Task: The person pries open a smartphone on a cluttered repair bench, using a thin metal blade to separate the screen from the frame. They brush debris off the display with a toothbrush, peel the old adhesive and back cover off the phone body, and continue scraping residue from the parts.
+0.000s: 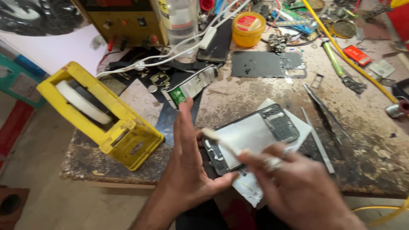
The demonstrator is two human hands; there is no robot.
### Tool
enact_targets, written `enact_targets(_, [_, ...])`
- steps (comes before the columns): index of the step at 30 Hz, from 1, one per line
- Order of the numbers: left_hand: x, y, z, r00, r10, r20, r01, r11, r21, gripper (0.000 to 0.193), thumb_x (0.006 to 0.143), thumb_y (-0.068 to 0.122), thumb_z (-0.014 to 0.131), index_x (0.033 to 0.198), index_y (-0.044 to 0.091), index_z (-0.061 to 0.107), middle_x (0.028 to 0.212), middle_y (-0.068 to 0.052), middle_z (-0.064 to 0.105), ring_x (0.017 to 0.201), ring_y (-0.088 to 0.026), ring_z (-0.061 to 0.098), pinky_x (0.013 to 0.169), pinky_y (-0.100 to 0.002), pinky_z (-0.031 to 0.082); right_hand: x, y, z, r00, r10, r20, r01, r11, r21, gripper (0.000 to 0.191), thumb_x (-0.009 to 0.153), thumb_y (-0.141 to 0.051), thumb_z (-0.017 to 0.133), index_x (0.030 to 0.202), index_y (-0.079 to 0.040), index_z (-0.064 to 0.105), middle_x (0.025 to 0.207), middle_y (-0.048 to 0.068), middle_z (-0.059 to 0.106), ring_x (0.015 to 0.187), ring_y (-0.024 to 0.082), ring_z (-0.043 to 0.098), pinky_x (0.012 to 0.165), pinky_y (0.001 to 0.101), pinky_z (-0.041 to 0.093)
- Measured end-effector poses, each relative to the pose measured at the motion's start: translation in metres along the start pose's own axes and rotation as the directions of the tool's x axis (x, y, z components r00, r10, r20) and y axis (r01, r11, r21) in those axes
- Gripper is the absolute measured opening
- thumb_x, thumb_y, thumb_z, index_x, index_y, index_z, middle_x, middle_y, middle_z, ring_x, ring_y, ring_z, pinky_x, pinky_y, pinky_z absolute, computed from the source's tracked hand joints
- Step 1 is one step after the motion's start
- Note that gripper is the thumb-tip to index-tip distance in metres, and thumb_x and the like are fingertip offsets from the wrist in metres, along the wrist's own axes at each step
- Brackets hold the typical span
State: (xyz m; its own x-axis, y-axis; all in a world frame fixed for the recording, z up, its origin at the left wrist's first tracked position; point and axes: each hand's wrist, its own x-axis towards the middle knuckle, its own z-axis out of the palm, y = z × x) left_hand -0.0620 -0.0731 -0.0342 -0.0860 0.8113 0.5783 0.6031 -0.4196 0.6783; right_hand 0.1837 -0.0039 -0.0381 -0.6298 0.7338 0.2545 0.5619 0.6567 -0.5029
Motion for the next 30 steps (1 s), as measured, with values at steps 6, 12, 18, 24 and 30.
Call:
enact_targets(6, [0.001, -0.002, 0.000, 0.999, 0.036, 0.000, -0.036, 0.998, -0.043, 0.145, 0.068, 0.023, 0.100, 0.162, 0.006, -0.009, 0.171, -0.035, 0.004, 0.159, -0.047, 0.024, 0.115, -0.047, 0.052, 0.016, -0.006, -0.057, 0.952, -0.141, 0.270, 0.108, 0.985, 0.134, 0.035, 0.090, -0.020, 0.074, 0.124, -0.029, 0.082, 0.095, -0.005, 0.075, 0.076, 0.013, 0.072, 0.063, 0.0279, 0.059])
enact_targets(12, [0.000, 0.000, -0.004, 0.999, -0.017, 0.033, 0.017, 1.000, -0.009, 0.145, 0.069, 0.026, 0.100, 0.162, 0.003, -0.008, 0.170, -0.034, 0.009, 0.155, -0.046, 0.034, 0.117, -0.046, 0.050, 0.017, 0.004, -0.071, 0.979, -0.074, 0.189, 0.062, 0.996, 0.071, 0.038, 0.089, -0.020, 0.076, 0.125, -0.028, 0.082, 0.093, -0.005, 0.072, 0.074, 0.009, 0.072, 0.063, 0.0259, 0.057])
enact_targets(18, [0.005, 0.005, -0.007, 0.995, -0.094, 0.045, 0.093, 0.996, 0.017, 0.149, 0.063, 0.028, 0.101, 0.160, 0.000, -0.008, 0.168, -0.034, 0.011, 0.153, -0.047, 0.034, 0.113, -0.045, 0.050, 0.011, 0.019, -0.074, 0.980, 0.075, 0.182, -0.070, 0.997, -0.031, 0.039, 0.086, -0.019, 0.073, 0.120, -0.035, 0.080, 0.094, -0.005, 0.071, 0.078, 0.012, 0.072, 0.066, 0.0262, 0.060])
enact_targets(24, [0.007, 0.006, -0.008, 0.957, -0.273, 0.102, 0.276, 0.961, -0.013, 0.150, 0.055, 0.035, 0.099, 0.159, 0.000, -0.004, 0.168, -0.029, 0.014, 0.131, -0.033, 0.054, 0.103, -0.042, 0.051, -0.013, 0.025, -0.065, 0.994, -0.089, 0.069, 0.094, 0.993, -0.068, 0.036, 0.089, -0.021, 0.076, 0.124, -0.027, 0.080, 0.094, 0.000, 0.076, 0.079, 0.011, 0.071, 0.068, 0.0232, 0.057])
enact_targets(30, [0.012, 0.006, -0.013, 0.975, -0.131, 0.179, 0.102, 0.981, 0.163, 0.139, 0.060, 0.040, 0.098, 0.159, -0.001, 0.009, 0.164, -0.030, 0.022, 0.150, -0.047, 0.031, 0.115, -0.050, 0.035, -0.020, 0.073, -0.075, 0.831, 0.177, -0.528, -0.210, 0.978, -0.004, 0.021, 0.116, -0.005, 0.060, 0.134, -0.003, 0.070, 0.107, 0.012, 0.071, 0.094, 0.015, 0.068, 0.086, 0.0266, 0.053])
